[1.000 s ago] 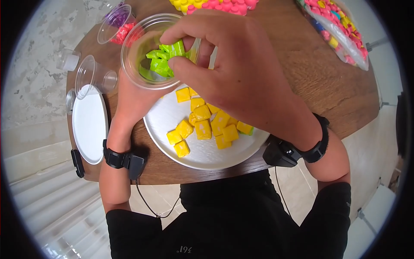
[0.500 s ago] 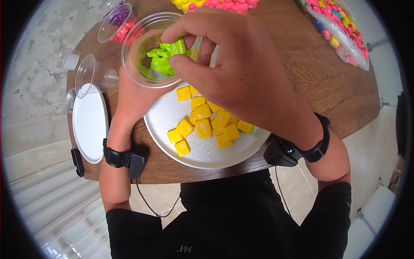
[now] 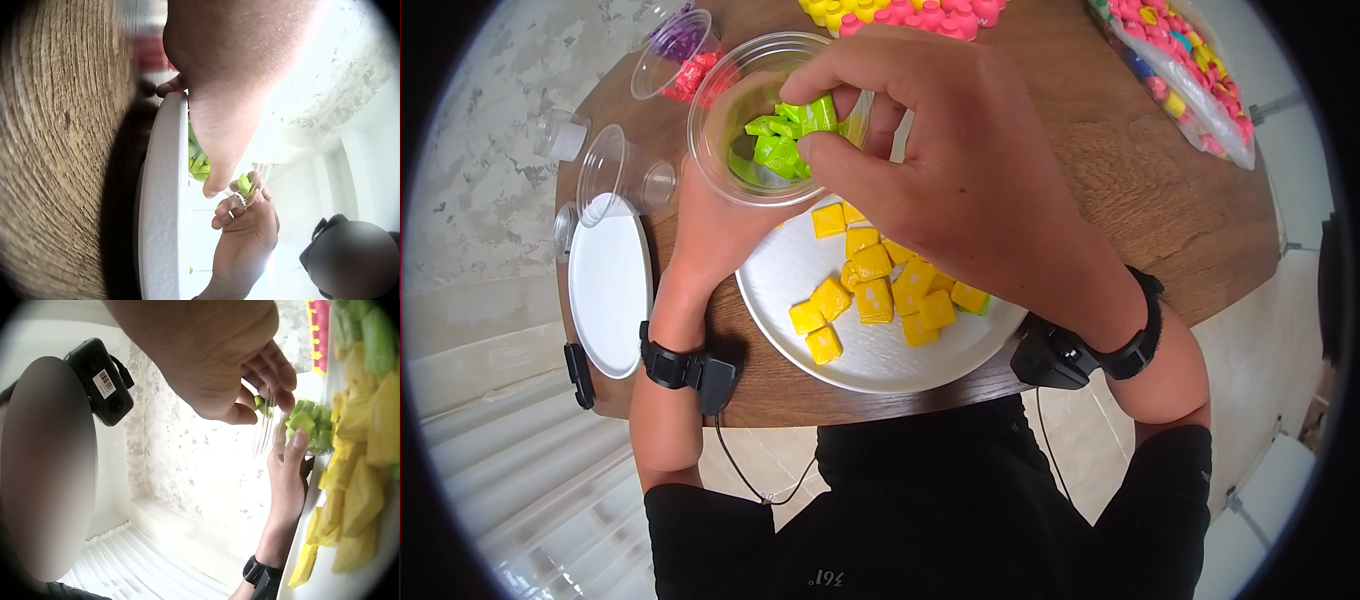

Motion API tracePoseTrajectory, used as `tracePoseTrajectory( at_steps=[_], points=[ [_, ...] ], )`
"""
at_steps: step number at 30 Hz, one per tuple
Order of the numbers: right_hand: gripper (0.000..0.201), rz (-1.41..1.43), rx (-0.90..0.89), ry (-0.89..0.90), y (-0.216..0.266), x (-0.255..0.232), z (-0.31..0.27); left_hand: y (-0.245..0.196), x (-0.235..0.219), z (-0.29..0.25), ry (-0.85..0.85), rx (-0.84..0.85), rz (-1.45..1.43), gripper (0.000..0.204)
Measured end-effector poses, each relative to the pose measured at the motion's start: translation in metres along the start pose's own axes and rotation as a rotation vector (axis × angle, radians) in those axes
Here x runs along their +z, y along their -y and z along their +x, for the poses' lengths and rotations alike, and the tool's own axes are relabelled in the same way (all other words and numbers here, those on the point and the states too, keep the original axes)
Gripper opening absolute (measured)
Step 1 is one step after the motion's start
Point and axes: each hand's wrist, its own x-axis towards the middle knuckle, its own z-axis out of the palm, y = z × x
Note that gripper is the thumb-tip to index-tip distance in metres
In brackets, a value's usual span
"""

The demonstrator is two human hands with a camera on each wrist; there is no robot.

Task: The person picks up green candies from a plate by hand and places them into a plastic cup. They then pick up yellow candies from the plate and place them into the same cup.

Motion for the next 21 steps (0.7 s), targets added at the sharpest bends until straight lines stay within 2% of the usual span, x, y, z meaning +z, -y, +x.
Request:
tracePoseTrajectory(
  at_steps=[21],
  points=[
    [0.02, -0.001, 0.019, 0.016, 0.002, -0.0009, 0.0012, 0.0032, 0.0007, 0.0005, -0.008, 0.012, -0.033, 0.085]
  ],
)
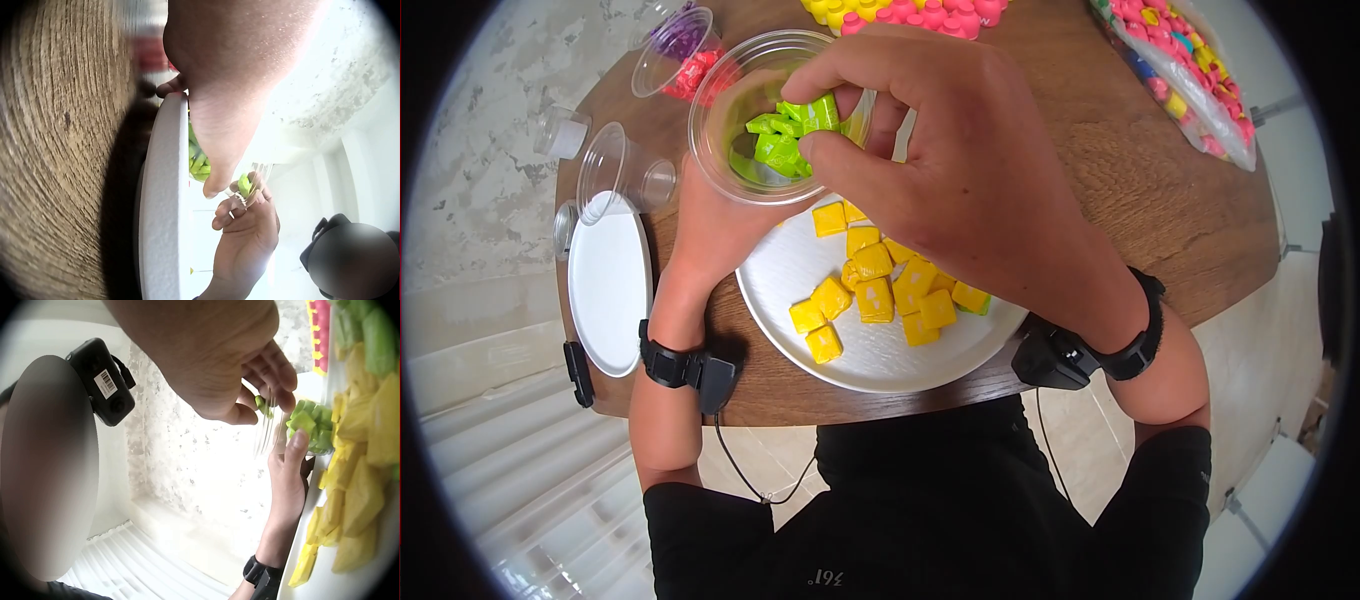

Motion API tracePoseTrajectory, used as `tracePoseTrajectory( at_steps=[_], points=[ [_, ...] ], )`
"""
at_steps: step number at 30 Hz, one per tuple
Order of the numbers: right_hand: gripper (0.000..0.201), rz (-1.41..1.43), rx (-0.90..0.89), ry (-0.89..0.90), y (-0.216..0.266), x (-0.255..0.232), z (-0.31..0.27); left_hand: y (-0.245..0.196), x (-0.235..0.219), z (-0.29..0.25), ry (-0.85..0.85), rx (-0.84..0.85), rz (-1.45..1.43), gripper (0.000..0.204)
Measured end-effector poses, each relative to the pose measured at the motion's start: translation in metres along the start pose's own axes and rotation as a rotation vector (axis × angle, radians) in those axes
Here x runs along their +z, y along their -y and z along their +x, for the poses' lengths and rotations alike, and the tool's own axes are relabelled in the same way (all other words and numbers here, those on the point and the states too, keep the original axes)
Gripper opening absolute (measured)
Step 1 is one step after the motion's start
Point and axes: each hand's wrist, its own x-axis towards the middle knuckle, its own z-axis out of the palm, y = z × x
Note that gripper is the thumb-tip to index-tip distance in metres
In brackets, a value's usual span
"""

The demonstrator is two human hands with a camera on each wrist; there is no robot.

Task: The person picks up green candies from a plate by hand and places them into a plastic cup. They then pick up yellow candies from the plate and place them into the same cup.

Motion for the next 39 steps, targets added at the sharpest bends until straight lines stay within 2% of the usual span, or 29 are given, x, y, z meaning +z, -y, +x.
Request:
tracePoseTrajectory(
  at_steps=[39],
  points=[
    [0.016, 0.004, -0.003, 0.005, -0.0002, 0.0019, -0.0028, 0.001, 0.0004, -0.0002, 0.009, 0.008, -0.012, 0.083]
  ],
)
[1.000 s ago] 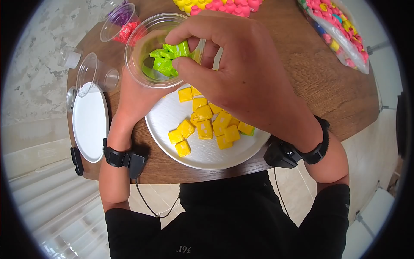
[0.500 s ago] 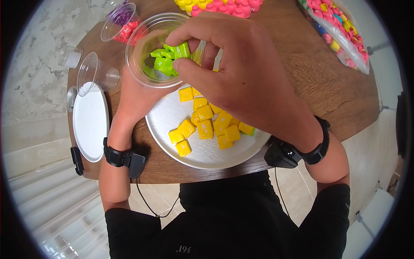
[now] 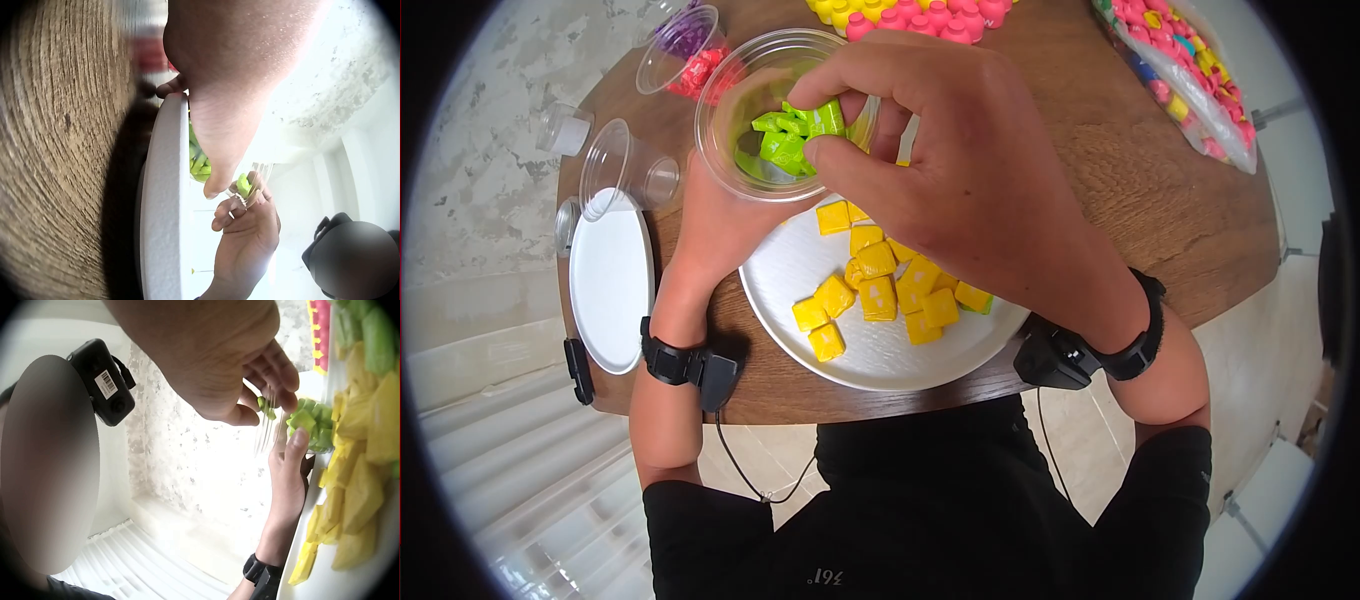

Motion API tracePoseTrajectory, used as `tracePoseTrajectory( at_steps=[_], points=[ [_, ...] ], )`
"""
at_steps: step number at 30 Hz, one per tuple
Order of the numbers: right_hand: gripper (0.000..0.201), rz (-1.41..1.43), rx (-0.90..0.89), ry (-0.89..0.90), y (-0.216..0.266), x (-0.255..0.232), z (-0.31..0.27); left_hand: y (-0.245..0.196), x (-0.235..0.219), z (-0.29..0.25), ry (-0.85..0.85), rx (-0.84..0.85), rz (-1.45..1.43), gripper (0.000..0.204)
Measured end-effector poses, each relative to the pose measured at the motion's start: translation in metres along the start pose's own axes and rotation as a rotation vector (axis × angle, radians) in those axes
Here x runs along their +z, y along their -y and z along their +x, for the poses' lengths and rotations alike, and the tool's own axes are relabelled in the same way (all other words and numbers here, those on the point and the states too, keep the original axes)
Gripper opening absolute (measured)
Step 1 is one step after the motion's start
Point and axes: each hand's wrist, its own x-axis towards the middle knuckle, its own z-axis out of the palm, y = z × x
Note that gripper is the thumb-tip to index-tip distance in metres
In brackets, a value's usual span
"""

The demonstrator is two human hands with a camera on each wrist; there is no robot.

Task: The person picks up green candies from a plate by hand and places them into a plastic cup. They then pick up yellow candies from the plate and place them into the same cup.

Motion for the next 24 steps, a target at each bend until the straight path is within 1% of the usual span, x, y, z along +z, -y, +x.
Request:
tracePoseTrajectory(
  at_steps=[5, 7, 24],
  points=[
    [0.016, 0.007, 0.012, 0.016, 0.0009, -0.0003, 0.0004, -0.001, -0.0008, 0.0, -0.001, 0.007, -0.003, 0.084],
    [0.016, 0.005, 0.011, 0.015, 0.0005, 0.0002, 0.0003, -0.0032, -0.0018, -0.0001, 0.007, 0.009, 0.055, 0.084],
    [0.014, 0.015, -0.001, 0.019, 0.0012, -0.0015, -0.0001, -0.0047, -0.0007, 0.0005, -0.006, 0.017, 0.017, 0.082]
  ],
)
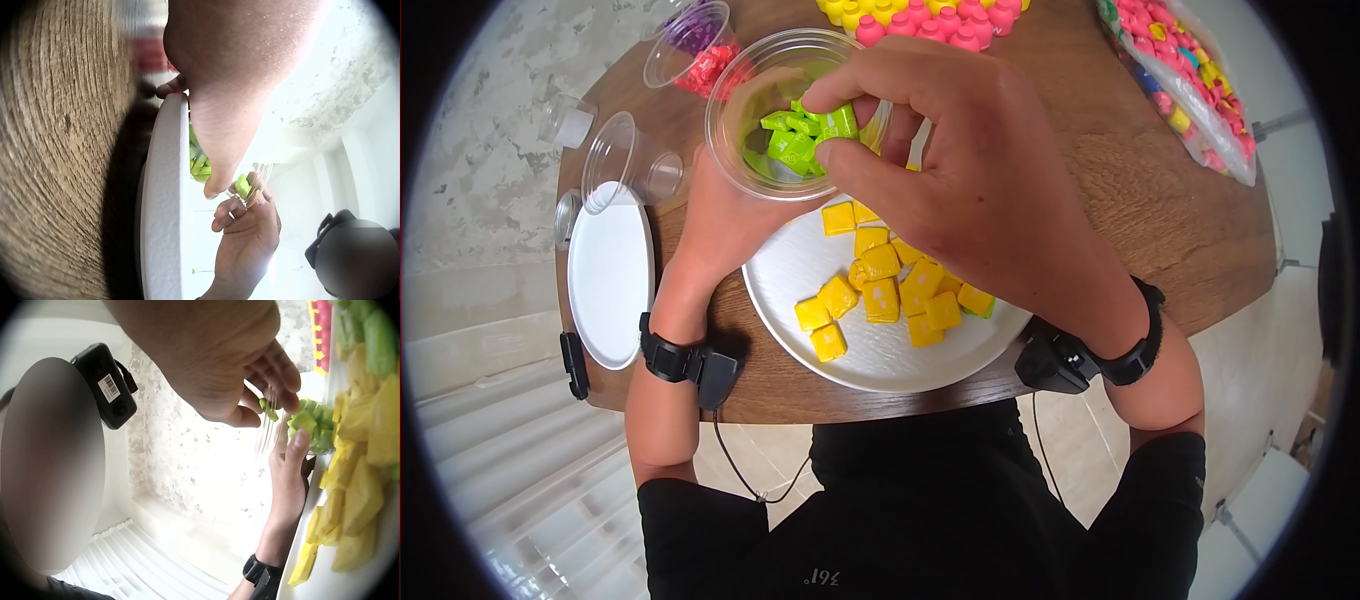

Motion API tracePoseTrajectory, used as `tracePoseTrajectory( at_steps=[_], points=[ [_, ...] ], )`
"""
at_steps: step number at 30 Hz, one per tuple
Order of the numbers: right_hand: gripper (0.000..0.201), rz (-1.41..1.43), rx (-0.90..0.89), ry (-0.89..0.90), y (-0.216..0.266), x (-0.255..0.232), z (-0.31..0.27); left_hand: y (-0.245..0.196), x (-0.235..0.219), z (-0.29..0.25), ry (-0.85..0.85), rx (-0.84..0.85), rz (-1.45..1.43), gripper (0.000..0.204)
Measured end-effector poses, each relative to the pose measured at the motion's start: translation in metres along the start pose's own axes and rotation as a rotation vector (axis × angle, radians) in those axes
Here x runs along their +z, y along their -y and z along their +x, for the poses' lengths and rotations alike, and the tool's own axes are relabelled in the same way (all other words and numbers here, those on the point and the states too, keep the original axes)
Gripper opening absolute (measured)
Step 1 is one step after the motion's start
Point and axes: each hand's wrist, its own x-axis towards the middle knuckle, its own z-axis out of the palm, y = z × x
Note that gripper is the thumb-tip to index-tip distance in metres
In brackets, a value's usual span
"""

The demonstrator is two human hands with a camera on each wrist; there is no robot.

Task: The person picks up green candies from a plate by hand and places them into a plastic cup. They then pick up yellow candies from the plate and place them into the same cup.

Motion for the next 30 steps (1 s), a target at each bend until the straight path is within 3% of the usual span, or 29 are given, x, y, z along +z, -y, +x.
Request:
tracePoseTrajectory(
  at_steps=[11, 13, 16, 30],
  points=[
    [0.019, 0.025, 0.015, 0.039, -0.0017, -0.0011, 0.0007, -0.0002, -0.0014, -0.0002, 0.002, 0.019, 0.019, 0.082],
    [0.017, 0.001, 0.002, 0.039, -0.0003, -0.0015, 0.0011, -0.001, -0.0036, -0.0016, 0.063, -0.036, 0.03, 0.081],
    [0.017, 0.004, 0.024, 0.054, 0.001, -0.0026, 0.0012, -0.0005, -0.0001, 0.0, 0.002, 0.001, 0.03, 0.084],
    [0.019, 0.009, 0.011, 0.045, -0.0005, -0.002, 0.0004, 0.0009, -0.002, -0.0006, 0.027, -0.016, 0.053, 0.083]
  ],
)
